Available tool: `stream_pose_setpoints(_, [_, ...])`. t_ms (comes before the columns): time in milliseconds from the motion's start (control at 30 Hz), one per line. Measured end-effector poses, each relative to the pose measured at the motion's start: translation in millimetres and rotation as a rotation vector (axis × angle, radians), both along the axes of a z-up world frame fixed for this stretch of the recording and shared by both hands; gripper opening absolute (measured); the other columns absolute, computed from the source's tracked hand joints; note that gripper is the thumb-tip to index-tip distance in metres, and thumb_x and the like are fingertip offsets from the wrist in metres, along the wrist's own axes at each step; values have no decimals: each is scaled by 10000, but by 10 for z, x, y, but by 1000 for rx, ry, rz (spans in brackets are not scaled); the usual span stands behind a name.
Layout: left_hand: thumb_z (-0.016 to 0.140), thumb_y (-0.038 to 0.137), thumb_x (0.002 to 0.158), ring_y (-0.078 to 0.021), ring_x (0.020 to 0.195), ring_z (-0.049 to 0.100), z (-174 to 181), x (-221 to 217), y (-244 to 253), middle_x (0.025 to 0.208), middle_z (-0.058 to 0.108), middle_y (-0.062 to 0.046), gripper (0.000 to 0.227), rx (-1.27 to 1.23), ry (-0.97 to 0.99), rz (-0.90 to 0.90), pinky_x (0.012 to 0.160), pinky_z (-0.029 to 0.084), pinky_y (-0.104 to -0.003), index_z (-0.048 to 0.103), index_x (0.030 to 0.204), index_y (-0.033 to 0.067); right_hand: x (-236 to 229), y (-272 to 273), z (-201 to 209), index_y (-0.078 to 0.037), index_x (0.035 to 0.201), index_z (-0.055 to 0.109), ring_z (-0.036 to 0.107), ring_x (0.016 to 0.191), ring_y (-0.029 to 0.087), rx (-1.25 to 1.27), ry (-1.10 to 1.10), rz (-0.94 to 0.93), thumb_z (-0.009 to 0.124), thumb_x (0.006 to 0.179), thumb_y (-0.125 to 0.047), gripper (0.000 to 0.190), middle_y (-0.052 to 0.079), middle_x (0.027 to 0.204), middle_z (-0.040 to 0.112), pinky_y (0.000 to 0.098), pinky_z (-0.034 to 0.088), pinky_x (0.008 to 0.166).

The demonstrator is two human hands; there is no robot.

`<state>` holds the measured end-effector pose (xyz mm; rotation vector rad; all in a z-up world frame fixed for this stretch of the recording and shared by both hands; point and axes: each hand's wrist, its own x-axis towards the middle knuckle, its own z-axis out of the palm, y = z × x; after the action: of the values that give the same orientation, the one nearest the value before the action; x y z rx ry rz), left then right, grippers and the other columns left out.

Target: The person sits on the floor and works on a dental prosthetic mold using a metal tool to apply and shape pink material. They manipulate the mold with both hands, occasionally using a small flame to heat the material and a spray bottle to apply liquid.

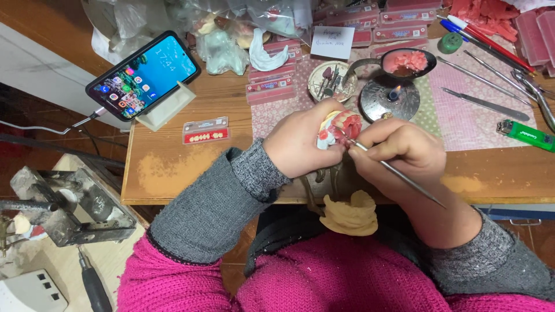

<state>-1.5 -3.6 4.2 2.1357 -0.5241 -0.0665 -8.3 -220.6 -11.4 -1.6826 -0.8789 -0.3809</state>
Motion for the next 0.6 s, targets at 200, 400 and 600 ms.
stream_pose_setpoints(200, [797,287,743,-342,970,757,-46,30,5,1029,752,-150,595,11,-34,-8,821,607,-403,547,1243,83,66,76,533,-39,938,615,721,880,260,-70,-197,-10,785,822,3,210,117,979,720,402,584,796])
stream_pose_setpoints(400, [834,344,791,-340,1003,740,-129,71,21,1160,728,-141,465,-57,-153,-123,867,580,-402,667,1184,160,134,273,876,-125,900,679,651,1107,327,-556,-538,42,806,759,-128,190,14,967,751,470,406,897])
stream_pose_setpoints(600, [838,337,782,-301,1024,755,-155,59,27,1103,744,-139,723,-148,-58,-57,899,599,-382,521,1364,47,183,173,739,-143,963,688,636,1061,253,-560,-586,81,793,800,-159,195,-34,932,729,479,392,884])
